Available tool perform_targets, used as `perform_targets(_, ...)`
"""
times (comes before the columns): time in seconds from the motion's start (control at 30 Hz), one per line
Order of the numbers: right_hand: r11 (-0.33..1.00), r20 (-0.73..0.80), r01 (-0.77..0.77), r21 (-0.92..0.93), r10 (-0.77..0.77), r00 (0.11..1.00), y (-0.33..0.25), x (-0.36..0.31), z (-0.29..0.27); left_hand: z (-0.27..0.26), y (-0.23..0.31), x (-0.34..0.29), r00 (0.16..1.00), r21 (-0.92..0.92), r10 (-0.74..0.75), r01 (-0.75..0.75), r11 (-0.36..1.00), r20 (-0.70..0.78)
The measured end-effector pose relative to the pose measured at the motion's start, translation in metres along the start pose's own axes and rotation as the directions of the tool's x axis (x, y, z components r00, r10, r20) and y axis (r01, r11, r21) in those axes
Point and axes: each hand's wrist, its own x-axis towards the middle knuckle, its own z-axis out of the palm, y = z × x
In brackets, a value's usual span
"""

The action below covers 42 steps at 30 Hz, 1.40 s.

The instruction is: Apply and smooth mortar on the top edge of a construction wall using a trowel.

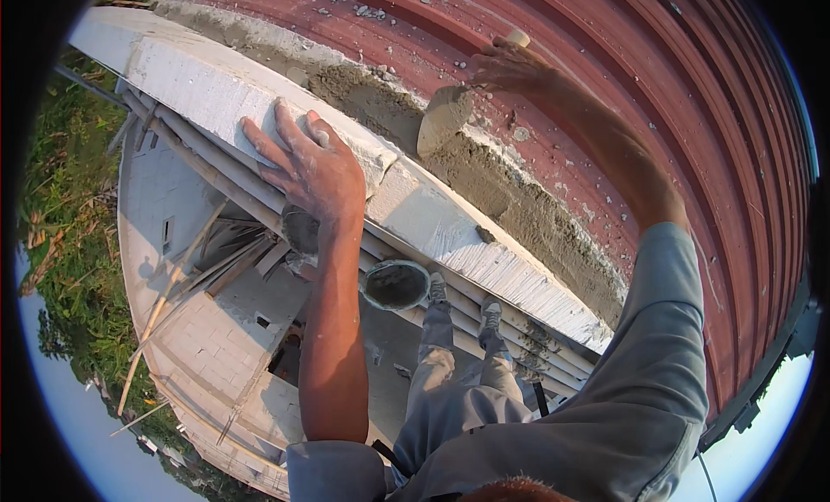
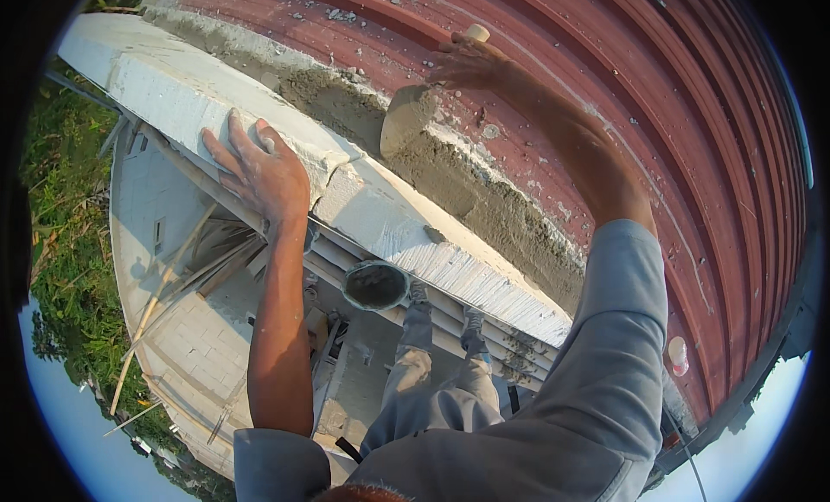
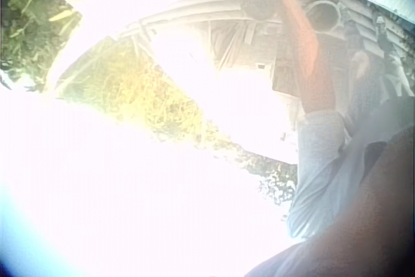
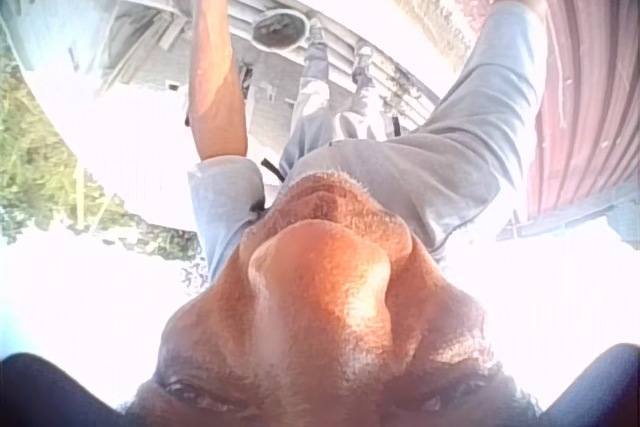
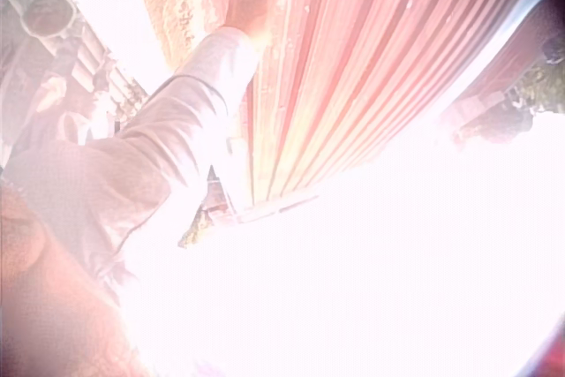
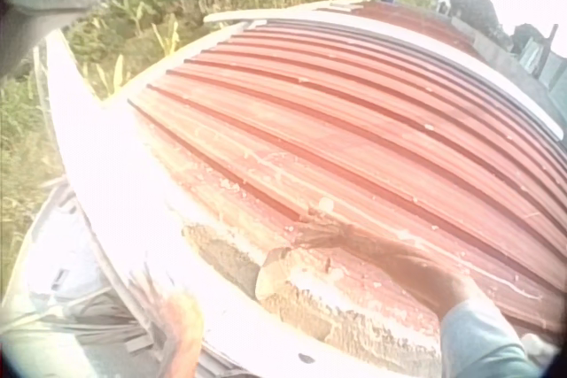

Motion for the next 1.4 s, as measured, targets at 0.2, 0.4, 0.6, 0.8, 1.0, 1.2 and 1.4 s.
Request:
perform_targets(0.2,0.975,0.067,0.183,-0.124,-0.176,0.982,0.010,0.151,0.002,-0.003,-0.012,0.001,1.000,-0.008,0.004,-0.004,1.000,-0.018)
perform_targets(0.4,0.988,0.194,-0.017,-0.156,0.047,0.980,0.012,0.222,-0.007,0.005,-0.013,0.001,0.998,-0.031,0.012,-0.013,0.999,-0.061)
perform_targets(0.6,0.966,-0.016,-0.251,0.069,0.252,0.968,0.023,0.219,-0.006,0.003,0.000,0.001,0.998,-0.086,-0.053,0.051,0.995,-0.019)
perform_targets(0.8,0.871,0.292,-0.399,0.285,0.318,0.902,-0.057,0.193,-0.009,-0.001,-0.004,0.001,0.999,-0.033,0.033,-0.033,0.999,-0.001)
perform_targets(1.0,0.821,0.407,-0.427,0.379,0.266,0.874,-0.094,0.095,-0.026,0.004,-0.012,-0.001,0.999,0.020,0.049,-0.049,0.999,-0.021)
perform_targets(1.2,0.830,0.421,-0.430,0.355,0.269,0.866,-0.144,-0.033,-0.047,0.008,-0.019,-0.001,1.000,0.037,0.014,-0.013,0.999,-0.028)
perform_targets(1.4,0.784,0.477,-0.495,0.375,0.295,0.828,-0.185,-0.177,-0.034,0.017,-0.023,0.003,0.997,-0.013,0.036,-0.037,0.999,-0.066)
